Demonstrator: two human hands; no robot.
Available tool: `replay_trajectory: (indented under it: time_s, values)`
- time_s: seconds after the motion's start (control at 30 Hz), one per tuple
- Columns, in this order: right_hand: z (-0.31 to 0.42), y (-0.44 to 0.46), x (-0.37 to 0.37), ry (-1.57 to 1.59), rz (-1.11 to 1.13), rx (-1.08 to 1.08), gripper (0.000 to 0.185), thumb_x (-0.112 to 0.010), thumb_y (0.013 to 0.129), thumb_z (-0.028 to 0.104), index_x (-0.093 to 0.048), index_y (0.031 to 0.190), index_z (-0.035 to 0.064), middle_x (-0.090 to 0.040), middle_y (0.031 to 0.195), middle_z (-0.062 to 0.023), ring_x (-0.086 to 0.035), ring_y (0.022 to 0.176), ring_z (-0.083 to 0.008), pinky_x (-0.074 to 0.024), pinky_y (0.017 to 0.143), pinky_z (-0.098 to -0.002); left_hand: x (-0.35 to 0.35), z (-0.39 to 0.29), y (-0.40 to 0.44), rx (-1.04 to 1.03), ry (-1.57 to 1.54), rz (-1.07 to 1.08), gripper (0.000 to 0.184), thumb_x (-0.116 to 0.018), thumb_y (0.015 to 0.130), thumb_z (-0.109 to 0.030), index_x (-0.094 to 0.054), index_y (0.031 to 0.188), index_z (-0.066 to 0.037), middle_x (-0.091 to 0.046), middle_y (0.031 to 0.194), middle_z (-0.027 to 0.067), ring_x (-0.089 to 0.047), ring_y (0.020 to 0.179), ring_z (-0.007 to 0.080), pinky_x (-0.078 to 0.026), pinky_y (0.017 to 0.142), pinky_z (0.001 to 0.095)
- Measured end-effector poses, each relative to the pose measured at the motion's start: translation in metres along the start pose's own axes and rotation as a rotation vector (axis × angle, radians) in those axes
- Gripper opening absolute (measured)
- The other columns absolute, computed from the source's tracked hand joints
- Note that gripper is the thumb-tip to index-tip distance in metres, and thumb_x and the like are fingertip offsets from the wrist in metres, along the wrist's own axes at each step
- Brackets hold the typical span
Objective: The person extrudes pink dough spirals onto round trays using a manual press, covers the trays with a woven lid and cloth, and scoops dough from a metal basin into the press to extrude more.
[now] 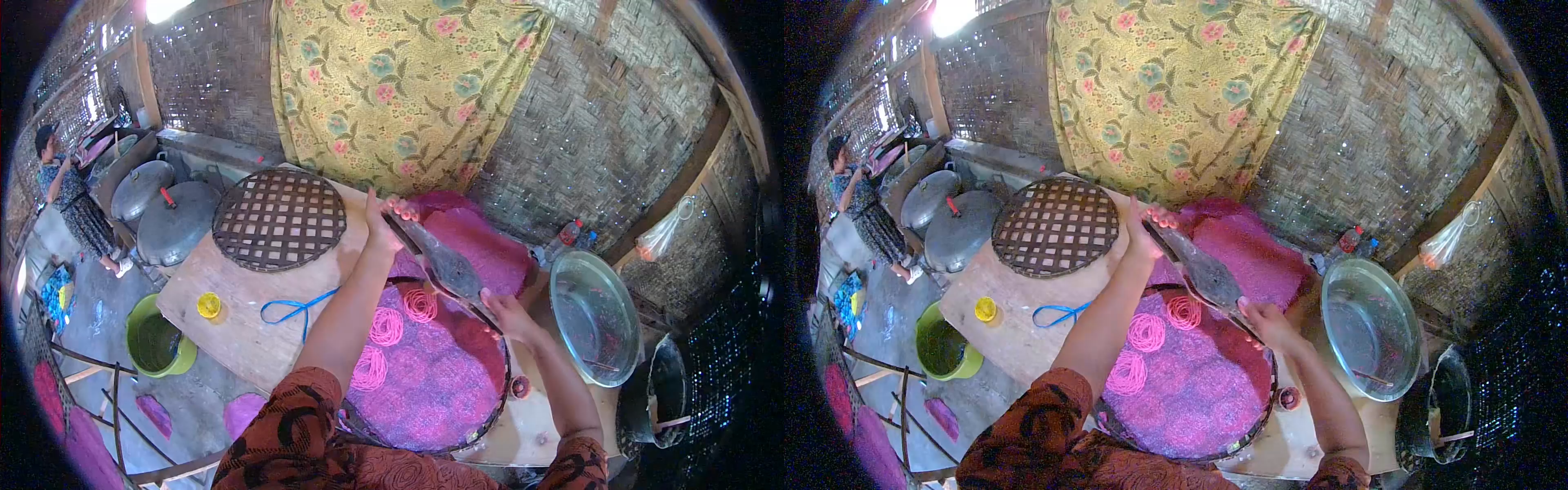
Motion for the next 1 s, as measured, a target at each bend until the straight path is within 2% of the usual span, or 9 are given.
replay_trajectory:
  time_s: [0.07, 0.13, 0.2, 0.23, 0.37, 0.43, 0.57, 0.73, 1.0]
  values:
    - [0.001, -0.003, 0.003, 0.061, 0.009, 0.104, 0.059, -0.038, 0.09, 0.058, -0.06, 0.095, 0.004, -0.055, 0.06, -0.0027, -0.052, 0.051, -0.011, -0.0421, 0.046, -0.0235, -0.029, -0.002, 0.005, 0.026, 0.127, 0.118, 0.059, -0.03, 0.086, -0.065, -0.043, 0.059, -0.015, -0.042, 0.053, 0.0013, -0.047, 0.055, 0.0204, -0.04, 0.061, 0.0367]
    - [0.009, -0.012, 0.009, 0.123, 0.019, 0.207, 0.059, -0.036, 0.09, 0.06, -0.059, 0.095, 0.0051, -0.054, 0.06, -0.0026, -0.052, 0.05, -0.011, -0.0423, 0.046, -0.0233, -0.07, 0.011, -0.005, 0.016, 0.12, 0.044, 0.056, -0.031, 0.087, -0.063, -0.042, 0.06, -0.015, -0.041, 0.053, 0.0004, -0.046, 0.053, 0.019, -0.04, 0.059, 0.0358]
    - [0.02, -0.033, 0.019, 0.367, 0.096, -0.102, 0.062, -0.031, 0.089, 0.063, -0.059, 0.094, 0.0072, -0.055, 0.06, -0.0039, -0.05, 0.046, -0.0119, -0.0415, 0.042, -0.0246, -0.076, 0.027, -0.008, -0.001, 0.104, -0.05, 0.055, -0.03, 0.088, -0.063, -0.038, 0.061, -0.015, -0.039, 0.053, -0.0004, -0.044, 0.051, 0.0169, -0.039, 0.056, 0.0343]
    - [0.027, -0.041, 0.025, 0.372, 0.095, -0.107, 0.062, -0.031, 0.089, 0.063, -0.059, 0.094, 0.0072, -0.055, 0.06, -0.0039, -0.05, 0.046, -0.0119, -0.0415, 0.042, -0.0246, -0.066, 0.035, -0.007, 0.005, 0.104, -0.055, 0.055, -0.03, 0.088, -0.063, -0.038, 0.061, -0.015, -0.039, 0.053, -0.0004, -0.044, 0.051, 0.0169, -0.039, 0.056, 0.0343]
    - [0.019, -0.055, 0.04, 0.24, 0.186, -0.29, 0.066, -0.03, 0.088, 0.065, -0.056, 0.086, 0.0053, -0.052, 0.056, -0.0055, -0.05, 0.044, -0.0145, -0.0395, 0.04, -0.0267, -0.008, 0.069, -0.007, 0.032, 0.001, -0.281, 0.058, -0.022, 0.088, -0.063, -0.037, 0.059, -0.016, -0.036, 0.052, -0.0014, -0.039, 0.048, 0.0158, -0.036, 0.054, 0.0332]
    - [0.024, -0.057, 0.046, 0.059, 0.047, -0.312, 0.066, -0.03, 0.088, 0.065, -0.056, 0.081, 0.0051, -0.051, 0.053, -0.0046, -0.049, 0.042, -0.0143, -0.0387, 0.038, -0.0269, 0.001, 0.077, -0.009, 0.018, -0.056, -0.329, 0.058, -0.02, 0.088, -0.063, -0.034, 0.058, -0.016, -0.034, 0.05, -0.0021, -0.037, 0.046, 0.0153, -0.036, 0.053, 0.0329]
    - [0.02, -0.05, 0.036, -0.08, -0.064, -0.15, 0.066, -0.03, 0.088, 0.064, -0.054, 0.072, 0.0051, -0.049, 0.051, -0.0036, -0.046, 0.039, -0.0121, -0.037, 0.036, -0.0265, -0.015, 0.06, 0.004, 0.037, -0.027, -0.177, 0.062, -0.019, 0.088, -0.064, -0.034, 0.055, -0.015, -0.034, 0.048, 0.0014, -0.037, 0.044, 0.0183, -0.035, 0.051, 0.0338]
    - [0.044, -0.08, 0.041, -0.01, 0.011, -0.232, 0.069, -0.029, 0.088, 0.066, -0.053, 0.068, 0.0038, -0.048, 0.051, -0.0034, -0.045, 0.039, -0.0111, -0.0366, 0.036, -0.0267, -0.034, 0.064, -0.01, 0.03, 0.005, -0.26, 0.062, -0.019, 0.087, -0.065, -0.032, 0.053, -0.016, -0.034, 0.046, 0.0009, -0.036, 0.042, 0.0172, -0.033, 0.05, 0.0326]
    - [0.034, -0.07, 0.035, -0.192, -0.19, -0.151, 0.071, -0.028, 0.088, 0.065, -0.051, 0.061, 0.0032, -0.047, 0.049, -0.0032, -0.045, 0.04, -0.0114, -0.0357, 0.038, -0.0277, -0.041, 0.058, 0.001, 0.094, -0.029, -0.156, 0.062, -0.018, 0.087, -0.065, -0.031, 0.05, -0.018, -0.032, 0.044, -0.0011, -0.034, 0.04, 0.0161, -0.033, 0.048, 0.032]
Point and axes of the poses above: each hand's wrist, its own y-axis towards the middle knuckle, its own x-axis out of the back of the hand, z = x × y, the point moved 3 cm from there along y, towards the middle knuckle
